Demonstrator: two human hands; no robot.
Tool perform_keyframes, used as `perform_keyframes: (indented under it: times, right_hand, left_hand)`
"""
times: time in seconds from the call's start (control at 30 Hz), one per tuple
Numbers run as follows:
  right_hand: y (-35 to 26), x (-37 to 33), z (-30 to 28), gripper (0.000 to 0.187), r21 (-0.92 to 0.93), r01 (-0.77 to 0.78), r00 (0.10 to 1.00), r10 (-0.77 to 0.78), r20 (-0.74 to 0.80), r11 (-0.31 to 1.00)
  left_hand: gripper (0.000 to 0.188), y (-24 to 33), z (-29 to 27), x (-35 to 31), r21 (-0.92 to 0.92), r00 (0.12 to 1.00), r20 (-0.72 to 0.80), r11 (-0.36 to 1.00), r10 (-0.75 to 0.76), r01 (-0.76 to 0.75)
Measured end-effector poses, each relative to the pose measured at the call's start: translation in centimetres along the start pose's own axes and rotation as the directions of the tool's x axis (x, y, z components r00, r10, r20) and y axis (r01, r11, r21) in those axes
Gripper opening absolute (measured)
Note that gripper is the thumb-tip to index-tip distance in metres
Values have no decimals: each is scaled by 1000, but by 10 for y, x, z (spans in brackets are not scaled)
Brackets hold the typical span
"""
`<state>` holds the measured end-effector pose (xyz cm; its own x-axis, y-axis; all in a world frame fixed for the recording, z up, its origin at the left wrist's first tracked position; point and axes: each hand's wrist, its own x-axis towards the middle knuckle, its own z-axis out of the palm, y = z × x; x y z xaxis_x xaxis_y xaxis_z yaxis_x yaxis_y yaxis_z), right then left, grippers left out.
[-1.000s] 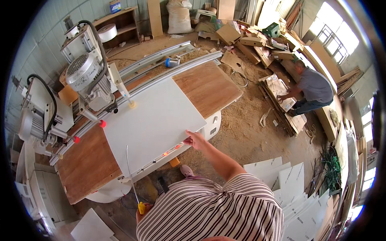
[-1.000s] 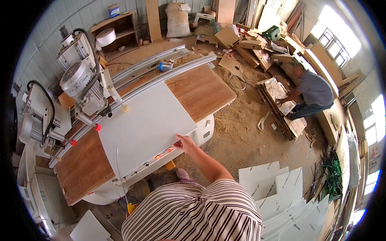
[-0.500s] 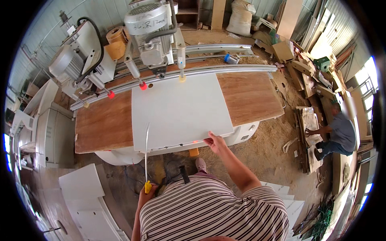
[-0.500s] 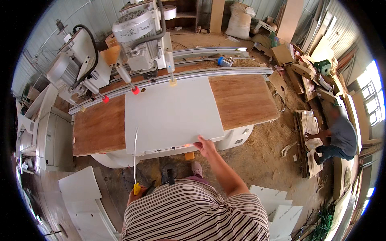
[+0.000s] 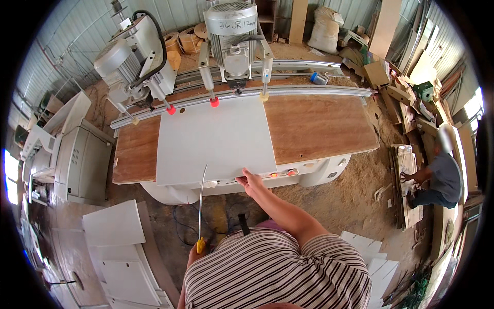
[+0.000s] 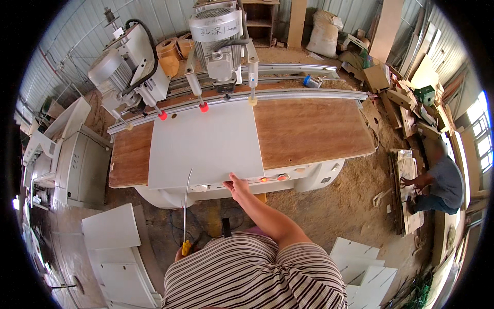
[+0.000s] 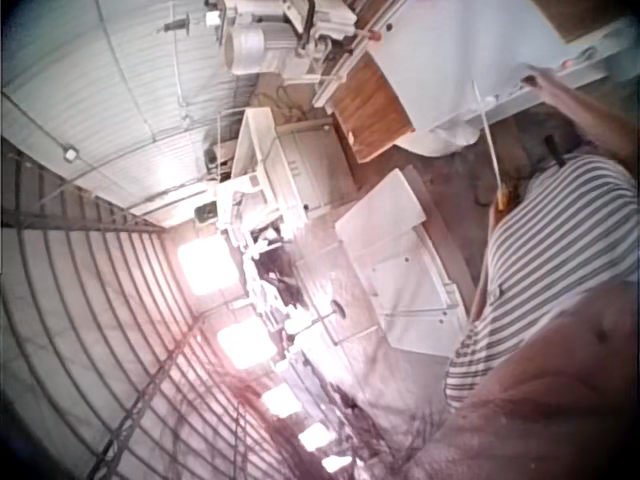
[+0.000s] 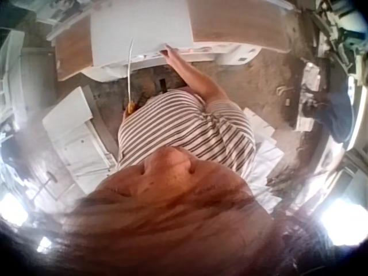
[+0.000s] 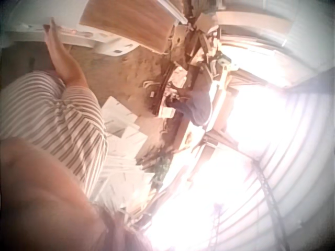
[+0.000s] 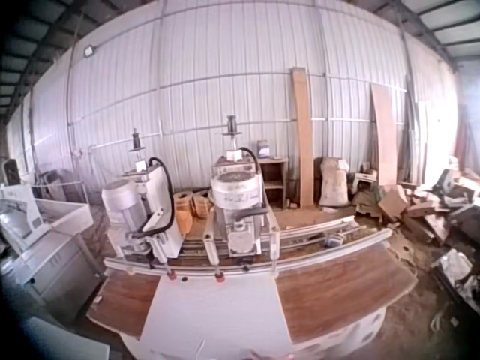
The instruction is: The person repeatedly picks up white panels from a stack, places them on a machine table, and then moves them to a different stack. The person uses a yellow tool in their left hand while handling the panels with their right hand.
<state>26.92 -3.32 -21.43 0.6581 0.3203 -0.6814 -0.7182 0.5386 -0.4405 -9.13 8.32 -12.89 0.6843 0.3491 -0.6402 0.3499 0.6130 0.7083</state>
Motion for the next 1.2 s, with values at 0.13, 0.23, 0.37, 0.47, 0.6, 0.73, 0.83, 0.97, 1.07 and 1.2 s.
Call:
perform_keyframes:
  times: [0.13,0.23,0.37,0.47,0.6,0.73,0.83,0.97,1.07,1.2]
  right_hand:
    - [10,4,9,21,-22,40,999,-40,-17,999]
    - [7,4,11,22,-53,45,998,-47,-41,998]
    - [5,1,16,22,-41,6,999,-8,-47,999]
    - [6,1,14,24,-43,3,999,-4,-40,999]
    - [6,4,12,27,-111,-11,998,4,-66,994]
    - [5,2,12,35,-218,-36,997,21,-71,975]
    - [1,-2,10,41,-312,-61,997,41,-72,948]
    - [-3,-2,7,43,-368,-111,994,94,-62,923]
    - [-7,-12,7,41,-378,-131,991,122,-47,916]
    - [-15,-12,-11,37,-382,-140,984,170,47,914]
  left_hand:
    - [22,3,-16,-4,-134,996,-3,987,-94,93]
    - [18,44,15,-27,184,999,10,982,38,-39]
    - [12,41,-10,-12,607,983,55,775,177,-174]
    - [12,46,-9,-11,708,972,-36,692,231,-138]
    - [16,43,-14,-4,707,969,-174,707,178,-3]
    - [18,52,-4,-11,777,955,-108,623,278,-93]
    - [20,61,11,-19,738,955,-160,672,250,-52]
    - [21,52,7,-9,673,962,-162,737,221,-56]
    - [20,44,7,-4,696,957,-141,713,254,-87]
    - [20,38,19,-9,722,947,-187,691,262,-48]
